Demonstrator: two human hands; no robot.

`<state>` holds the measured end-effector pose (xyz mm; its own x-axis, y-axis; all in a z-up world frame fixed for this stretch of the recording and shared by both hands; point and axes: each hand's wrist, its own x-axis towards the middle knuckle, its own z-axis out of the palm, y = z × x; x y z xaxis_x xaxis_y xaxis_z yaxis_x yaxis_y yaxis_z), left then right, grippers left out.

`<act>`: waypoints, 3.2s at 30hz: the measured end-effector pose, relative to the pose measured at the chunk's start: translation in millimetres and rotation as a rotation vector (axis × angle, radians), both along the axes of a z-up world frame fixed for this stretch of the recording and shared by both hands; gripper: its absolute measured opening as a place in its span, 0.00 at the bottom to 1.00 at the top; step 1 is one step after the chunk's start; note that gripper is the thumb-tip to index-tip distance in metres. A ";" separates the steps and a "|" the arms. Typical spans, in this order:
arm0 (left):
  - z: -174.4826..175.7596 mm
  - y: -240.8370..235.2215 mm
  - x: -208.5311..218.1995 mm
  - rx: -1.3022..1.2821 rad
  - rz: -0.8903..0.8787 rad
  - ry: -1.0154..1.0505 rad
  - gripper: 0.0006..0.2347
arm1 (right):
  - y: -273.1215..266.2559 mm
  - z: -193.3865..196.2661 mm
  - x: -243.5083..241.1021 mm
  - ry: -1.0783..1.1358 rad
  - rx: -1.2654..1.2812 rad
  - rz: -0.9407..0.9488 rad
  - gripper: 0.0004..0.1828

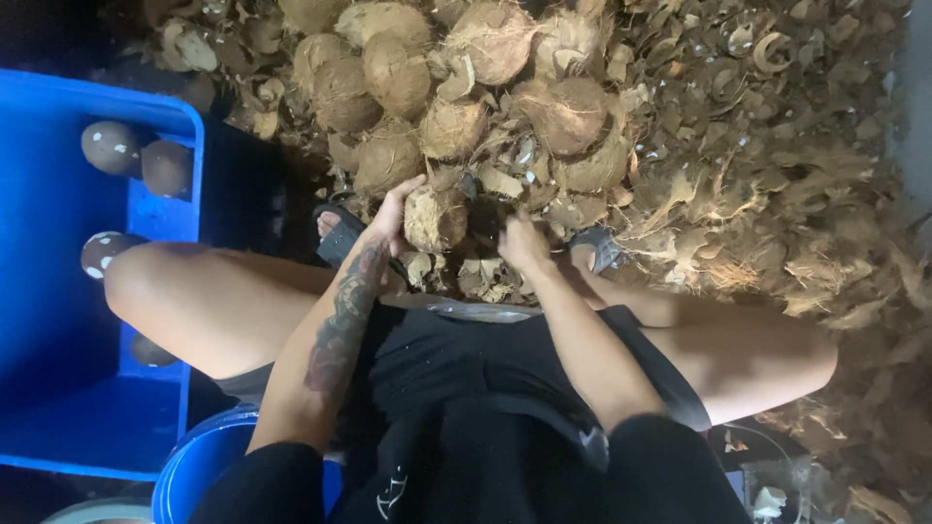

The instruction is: The person sits cross-legged on the floor and uses a large knife to peel the husk off coconuts. They hold each coconut in their left hand and repeatedly strike the husk with the knife in their right hand, rotating the coconut as they work. After peeling, the person places the coconut into a blue bin to their left.

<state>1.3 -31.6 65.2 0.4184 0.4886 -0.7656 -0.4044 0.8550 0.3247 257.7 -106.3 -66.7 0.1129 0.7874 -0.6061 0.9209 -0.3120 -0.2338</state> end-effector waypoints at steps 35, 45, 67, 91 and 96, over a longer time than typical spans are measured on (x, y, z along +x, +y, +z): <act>-38.6 -33.4 68.3 0.803 -0.048 0.069 0.24 | 55.8 93.2 19.8 1.462 0.598 -1.407 0.31; -24.1 -13.8 39.1 0.481 -0.176 -0.162 0.29 | 14.2 108.5 -10.8 0.855 0.901 -0.502 0.05; -22.3 -4.1 -9.2 0.083 -0.032 0.083 0.38 | -3.6 -71.0 310.7 -0.200 0.774 -1.473 0.33; -39.7 20.2 -39.8 0.131 0.335 -0.106 0.39 | -8.2 111.6 -4.4 -0.014 -0.200 0.323 0.27; 5.9 16.4 -34.8 0.159 0.409 -0.147 0.34 | -23.3 133.6 7.5 0.127 -0.265 0.149 0.35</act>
<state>-33.5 -15.3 71.1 0.2649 0.7426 -0.6151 -0.7497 0.5598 0.3530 265.1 -129.6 66.9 -0.0814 0.6026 -0.7939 0.9298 -0.2411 -0.2783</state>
